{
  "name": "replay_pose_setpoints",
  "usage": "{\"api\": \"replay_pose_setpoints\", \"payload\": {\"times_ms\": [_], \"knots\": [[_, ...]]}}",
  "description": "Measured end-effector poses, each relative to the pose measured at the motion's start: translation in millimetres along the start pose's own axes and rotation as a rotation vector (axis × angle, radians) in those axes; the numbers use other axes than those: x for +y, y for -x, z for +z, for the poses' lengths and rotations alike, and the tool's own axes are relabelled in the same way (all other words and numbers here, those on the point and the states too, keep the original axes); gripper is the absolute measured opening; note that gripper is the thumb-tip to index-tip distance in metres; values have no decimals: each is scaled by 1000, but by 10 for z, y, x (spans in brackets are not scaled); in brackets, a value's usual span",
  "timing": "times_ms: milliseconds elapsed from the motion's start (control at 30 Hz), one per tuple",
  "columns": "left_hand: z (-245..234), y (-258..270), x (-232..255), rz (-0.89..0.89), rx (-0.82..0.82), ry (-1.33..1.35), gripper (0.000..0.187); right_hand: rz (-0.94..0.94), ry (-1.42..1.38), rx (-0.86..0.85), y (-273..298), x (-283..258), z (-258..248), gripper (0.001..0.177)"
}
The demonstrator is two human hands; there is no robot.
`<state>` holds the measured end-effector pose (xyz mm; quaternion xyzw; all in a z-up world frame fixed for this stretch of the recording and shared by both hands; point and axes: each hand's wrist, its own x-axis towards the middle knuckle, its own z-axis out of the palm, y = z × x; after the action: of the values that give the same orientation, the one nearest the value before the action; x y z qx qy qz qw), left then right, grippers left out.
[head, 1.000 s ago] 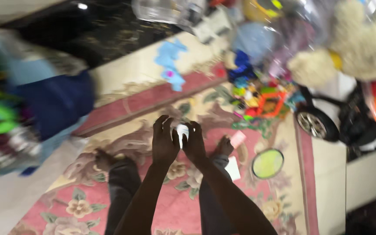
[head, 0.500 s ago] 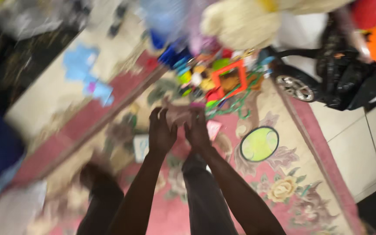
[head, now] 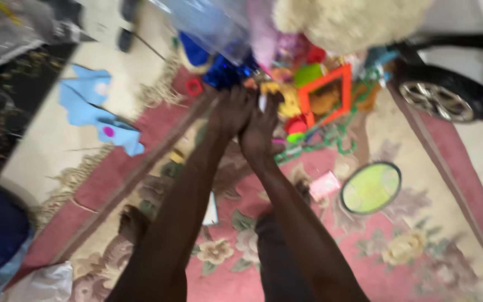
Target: The person sorts various toys and small items from a cluttered floor into a white plastic bag and a pink zippered pouch. They pick up stuffed animals, plastic toys, and miscellaneous objects, placing them into the containers. The person also handles a blue knitted hat and a blue tinsel item during the process.
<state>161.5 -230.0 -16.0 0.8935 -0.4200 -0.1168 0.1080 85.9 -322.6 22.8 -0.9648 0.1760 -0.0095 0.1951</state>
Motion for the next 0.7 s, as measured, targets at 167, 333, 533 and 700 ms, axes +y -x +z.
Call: {"api": "replay_pose_setpoints", "payload": {"times_ms": [167, 333, 533, 700], "knots": [[-60, 466, 87, -130, 25, 141, 37, -18, -1, -163, 352, 46, -94, 43], [-104, 818, 236, -105, -48, 252, 41, -146, -168, -192, 683, 114, -307, 35], [-69, 1120, 418, -341, -184, 447, 68, -31, -489, -240, 740, 181, -530, 31], [-358, 1167, 472, -634, -69, 622, 72, 375, -276, -143, 469, 170, -530, 40]]}}
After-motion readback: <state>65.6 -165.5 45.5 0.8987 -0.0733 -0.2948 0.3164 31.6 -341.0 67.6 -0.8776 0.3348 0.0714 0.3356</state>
